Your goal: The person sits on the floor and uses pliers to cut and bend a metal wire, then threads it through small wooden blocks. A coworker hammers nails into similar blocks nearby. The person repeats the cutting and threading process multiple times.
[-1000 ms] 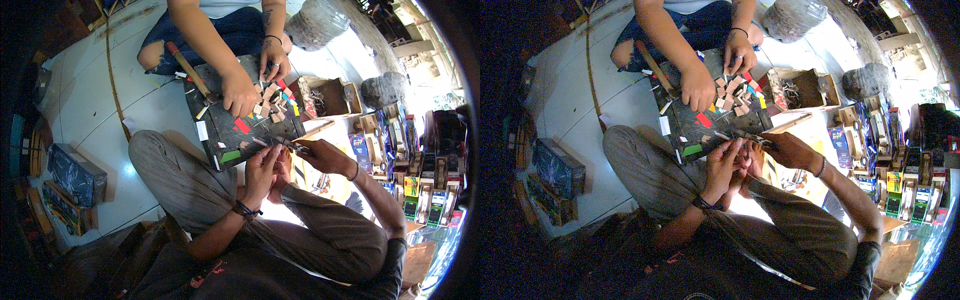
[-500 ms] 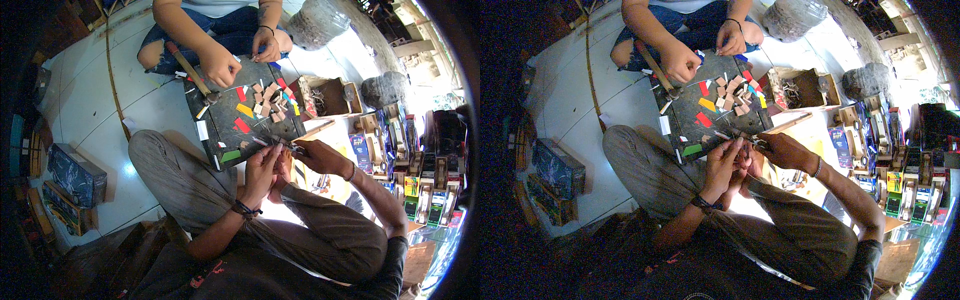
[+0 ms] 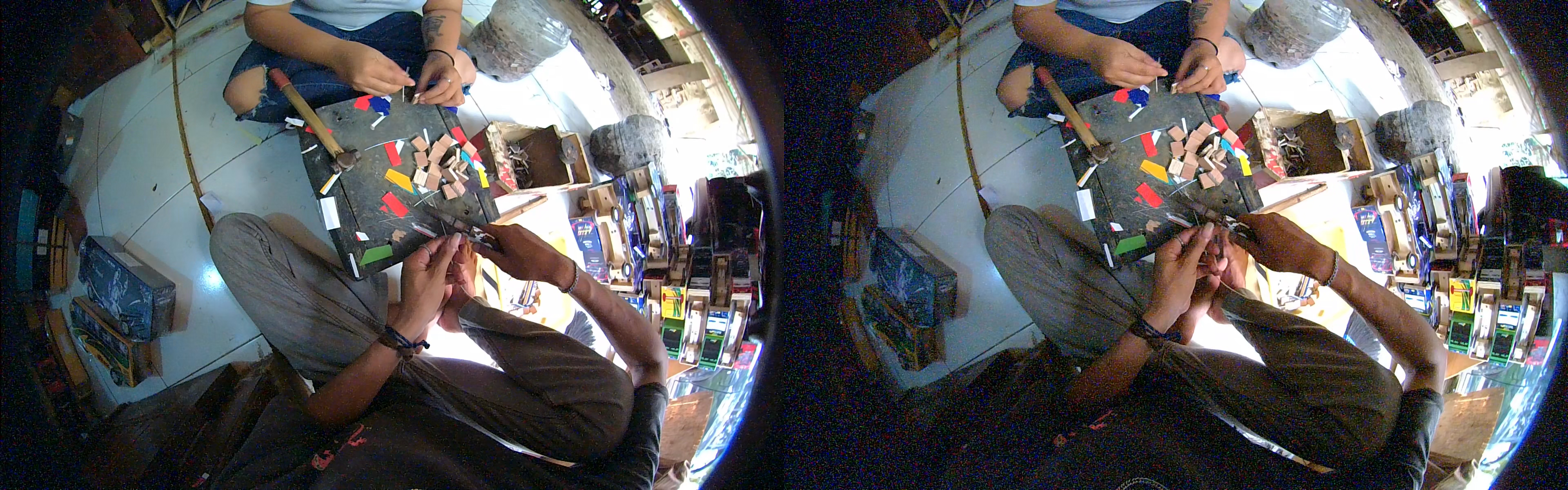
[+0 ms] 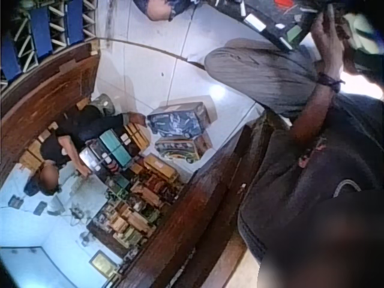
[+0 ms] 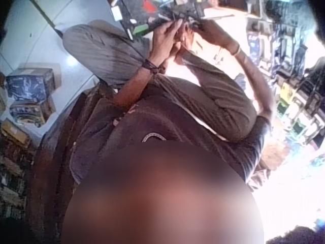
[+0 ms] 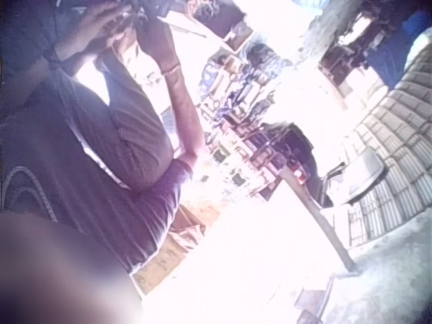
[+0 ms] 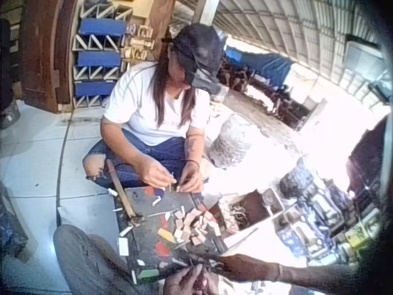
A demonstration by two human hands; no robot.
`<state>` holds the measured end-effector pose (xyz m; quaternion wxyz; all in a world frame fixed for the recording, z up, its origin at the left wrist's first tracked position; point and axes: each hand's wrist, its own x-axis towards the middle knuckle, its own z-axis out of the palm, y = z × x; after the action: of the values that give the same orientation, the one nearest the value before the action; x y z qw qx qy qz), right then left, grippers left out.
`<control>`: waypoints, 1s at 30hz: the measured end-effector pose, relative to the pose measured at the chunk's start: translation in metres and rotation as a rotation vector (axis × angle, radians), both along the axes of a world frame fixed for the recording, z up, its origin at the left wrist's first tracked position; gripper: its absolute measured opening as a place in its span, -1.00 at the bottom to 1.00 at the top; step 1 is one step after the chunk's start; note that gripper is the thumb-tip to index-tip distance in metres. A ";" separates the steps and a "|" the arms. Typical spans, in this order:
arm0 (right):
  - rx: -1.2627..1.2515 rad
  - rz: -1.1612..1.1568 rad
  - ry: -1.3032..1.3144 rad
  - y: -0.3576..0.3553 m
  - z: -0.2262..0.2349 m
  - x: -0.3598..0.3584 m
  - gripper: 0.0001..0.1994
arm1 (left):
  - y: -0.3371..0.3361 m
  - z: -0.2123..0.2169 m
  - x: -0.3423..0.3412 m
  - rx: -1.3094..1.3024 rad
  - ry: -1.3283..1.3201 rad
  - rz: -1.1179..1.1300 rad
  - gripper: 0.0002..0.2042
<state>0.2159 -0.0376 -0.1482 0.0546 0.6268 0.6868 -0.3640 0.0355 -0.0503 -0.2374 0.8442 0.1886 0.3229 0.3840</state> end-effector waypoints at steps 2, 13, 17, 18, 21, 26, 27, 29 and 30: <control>-0.005 -0.010 0.024 0.001 0.001 -0.001 -0.68 | 0.000 0.001 0.000 -0.009 -0.009 0.007 -0.78; -0.015 -0.115 0.159 -0.004 -0.008 -0.005 -0.61 | -0.001 0.000 0.000 -0.010 -0.015 0.014 -0.77; 0.047 -0.060 0.054 -0.008 -0.026 -0.003 -0.63 | -0.003 -0.004 -0.002 0.066 0.042 0.007 -0.75; 0.065 -0.068 0.054 -0.009 -0.028 -0.003 -0.63 | -0.004 -0.004 -0.003 0.049 0.043 -0.001 -0.74; 0.118 -0.071 0.030 -0.010 -0.033 -0.001 -0.63 | -0.005 -0.003 -0.003 0.042 0.086 -0.024 -0.72; 0.096 -0.060 -0.015 -0.008 -0.034 -0.001 -0.66 | -0.005 -0.002 -0.001 0.015 0.090 -0.005 -0.70; 0.120 -0.072 -0.008 -0.009 -0.034 -0.003 -0.68 | -0.006 -0.003 -0.001 0.017 0.087 0.000 -0.70; 0.199 -0.052 -0.034 -0.012 -0.032 -0.005 -0.71 | -0.005 -0.003 0.000 0.024 0.097 0.010 -0.69; 0.252 -0.024 -0.067 -0.013 -0.029 -0.005 -0.72 | -0.005 -0.004 0.000 0.027 0.111 0.012 -0.69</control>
<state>0.2109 -0.0509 -0.1773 -0.0059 0.6485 0.7174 -0.2544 0.0352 -0.0555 -0.2414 0.8201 0.2190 0.3650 0.3825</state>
